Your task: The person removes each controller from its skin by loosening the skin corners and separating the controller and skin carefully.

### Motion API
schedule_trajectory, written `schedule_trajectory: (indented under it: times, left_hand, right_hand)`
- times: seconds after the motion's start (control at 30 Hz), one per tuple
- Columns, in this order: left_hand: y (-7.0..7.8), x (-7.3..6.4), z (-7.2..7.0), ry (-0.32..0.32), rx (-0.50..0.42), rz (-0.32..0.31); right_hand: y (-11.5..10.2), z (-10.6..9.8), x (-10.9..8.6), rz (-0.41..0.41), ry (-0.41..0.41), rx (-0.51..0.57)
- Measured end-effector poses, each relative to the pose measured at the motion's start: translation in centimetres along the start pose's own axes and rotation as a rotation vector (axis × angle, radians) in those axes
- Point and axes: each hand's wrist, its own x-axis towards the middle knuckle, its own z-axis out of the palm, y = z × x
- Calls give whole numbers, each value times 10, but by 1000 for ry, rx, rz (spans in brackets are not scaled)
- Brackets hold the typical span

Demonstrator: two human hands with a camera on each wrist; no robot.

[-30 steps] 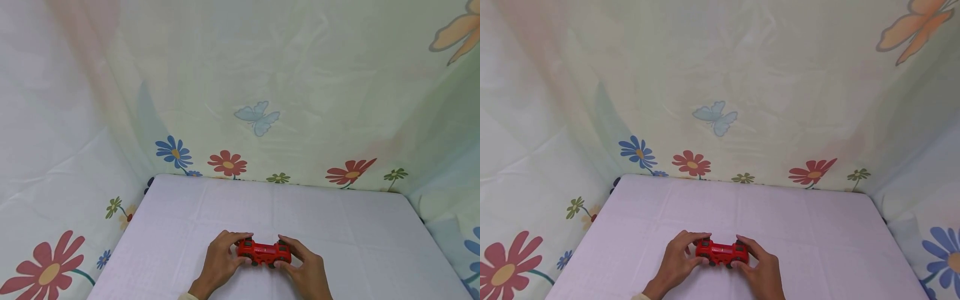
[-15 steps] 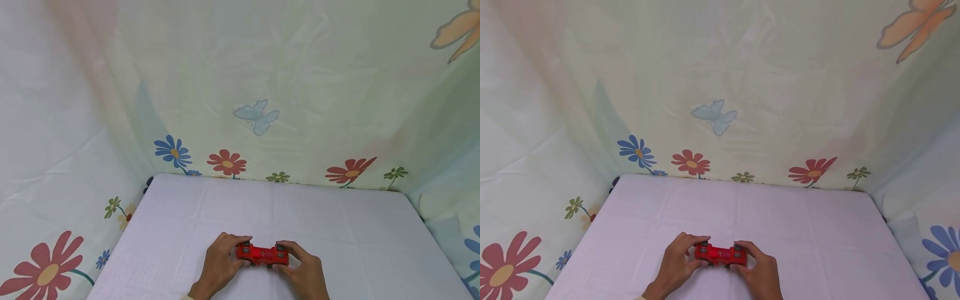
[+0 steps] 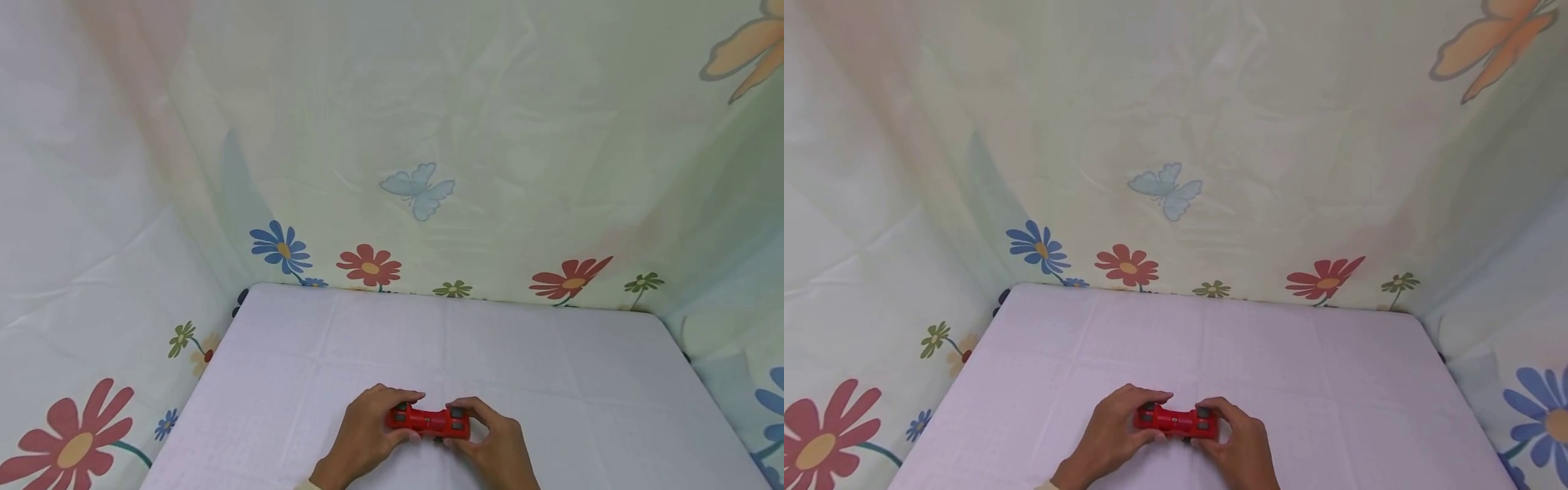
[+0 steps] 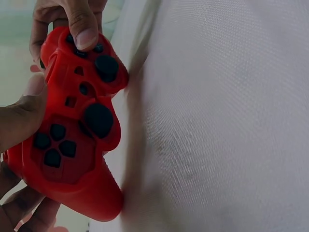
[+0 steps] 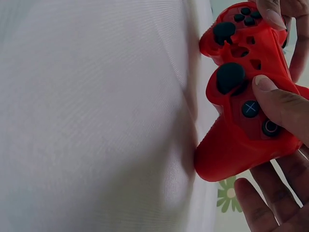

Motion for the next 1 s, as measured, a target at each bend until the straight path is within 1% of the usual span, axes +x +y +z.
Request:
schedule_trajectory:
  times: [0.13,0.27,0.47,0.53,0.7,0.8,0.9,1.0]
  left_hand:
    - [1,-1,-1,-9,4,-2]
    - [1,-2,-2,-34,11,-11]
    - [3,-5,-5,-70,1,-33]
    - [3,-6,-5,-77,2,-35]
    - [3,-7,-5,-97,-1,-50]
    - [3,-8,-6,-107,-4,-54]
    - [2,-10,-6,-106,-5,-45]
    - [2,-11,-7,-107,-5,-43]
  right_hand:
    - [3,1,-2,-33,12,-8]
    - [3,0,-2,-69,16,-11]
    - [2,-7,-3,-82,-66,12]
    - [3,-10,-3,-108,-90,14]
    - [9,-14,-4,-212,-119,38]
    - [12,-15,-5,-247,-139,62]
    - [14,-17,-5,-252,-176,82]
    - [14,-19,-5,-211,-232,84]
